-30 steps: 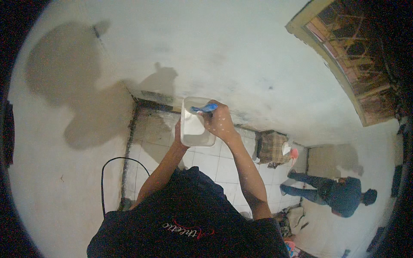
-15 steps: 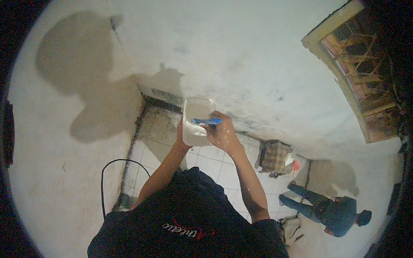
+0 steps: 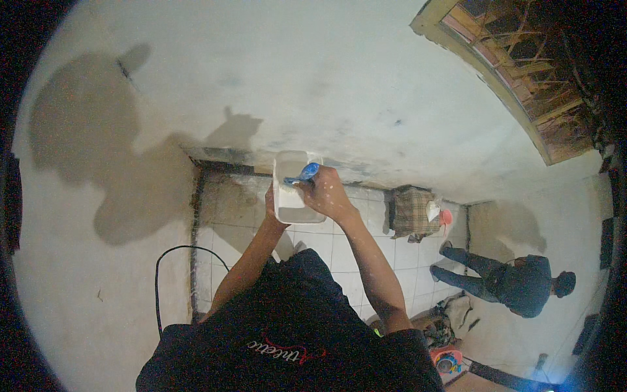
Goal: The person dips a brush into a container of white paint and applies it to a wall.
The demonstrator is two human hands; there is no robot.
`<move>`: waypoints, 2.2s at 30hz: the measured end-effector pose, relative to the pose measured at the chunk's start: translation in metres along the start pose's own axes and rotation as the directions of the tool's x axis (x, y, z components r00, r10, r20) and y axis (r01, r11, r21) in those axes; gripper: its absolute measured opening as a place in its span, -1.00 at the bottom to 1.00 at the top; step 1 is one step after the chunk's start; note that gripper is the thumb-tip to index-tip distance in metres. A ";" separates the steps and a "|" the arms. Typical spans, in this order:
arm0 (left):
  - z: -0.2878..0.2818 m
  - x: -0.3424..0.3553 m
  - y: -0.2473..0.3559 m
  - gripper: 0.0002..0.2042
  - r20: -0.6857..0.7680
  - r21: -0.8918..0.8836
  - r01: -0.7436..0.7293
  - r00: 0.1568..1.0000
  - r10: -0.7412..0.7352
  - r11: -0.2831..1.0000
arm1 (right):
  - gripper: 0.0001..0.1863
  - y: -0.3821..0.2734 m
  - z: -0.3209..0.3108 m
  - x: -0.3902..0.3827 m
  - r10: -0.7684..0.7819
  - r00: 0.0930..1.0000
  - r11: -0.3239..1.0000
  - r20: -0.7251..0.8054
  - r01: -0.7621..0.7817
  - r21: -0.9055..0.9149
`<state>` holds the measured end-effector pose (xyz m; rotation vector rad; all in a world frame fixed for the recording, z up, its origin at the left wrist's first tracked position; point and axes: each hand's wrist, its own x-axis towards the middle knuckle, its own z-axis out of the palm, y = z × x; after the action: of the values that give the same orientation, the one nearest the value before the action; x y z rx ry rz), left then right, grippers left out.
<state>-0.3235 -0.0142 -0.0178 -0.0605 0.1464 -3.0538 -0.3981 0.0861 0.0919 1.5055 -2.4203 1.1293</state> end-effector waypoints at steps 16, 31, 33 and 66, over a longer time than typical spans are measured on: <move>0.008 0.038 -0.041 -0.68 0.080 0.891 -0.230 0.929 0.362 0.392 | -0.91 0.044 -0.058 0.016 0.055 0.998 0.998 -0.023 -0.055 -0.014; -0.015 0.100 -0.097 -0.53 0.079 0.690 -0.188 0.979 0.185 0.699 | -0.91 0.093 -0.108 -0.037 0.005 1.000 1.000 0.022 -0.005 -0.019; -0.016 0.104 -0.104 -0.52 0.155 0.726 -0.242 0.970 0.190 0.644 | -0.91 0.098 -0.110 -0.038 -0.004 1.000 1.000 0.015 0.004 0.003; -0.022 0.159 -0.167 -0.56 0.109 0.637 -0.273 0.958 0.267 0.721 | -0.88 0.161 -0.170 -0.037 0.086 0.993 0.994 -0.076 -0.080 0.070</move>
<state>-0.4963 0.1395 -0.0179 -0.0047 -0.8320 -2.6284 -0.5595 0.2587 0.1122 1.3613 -2.4362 1.2732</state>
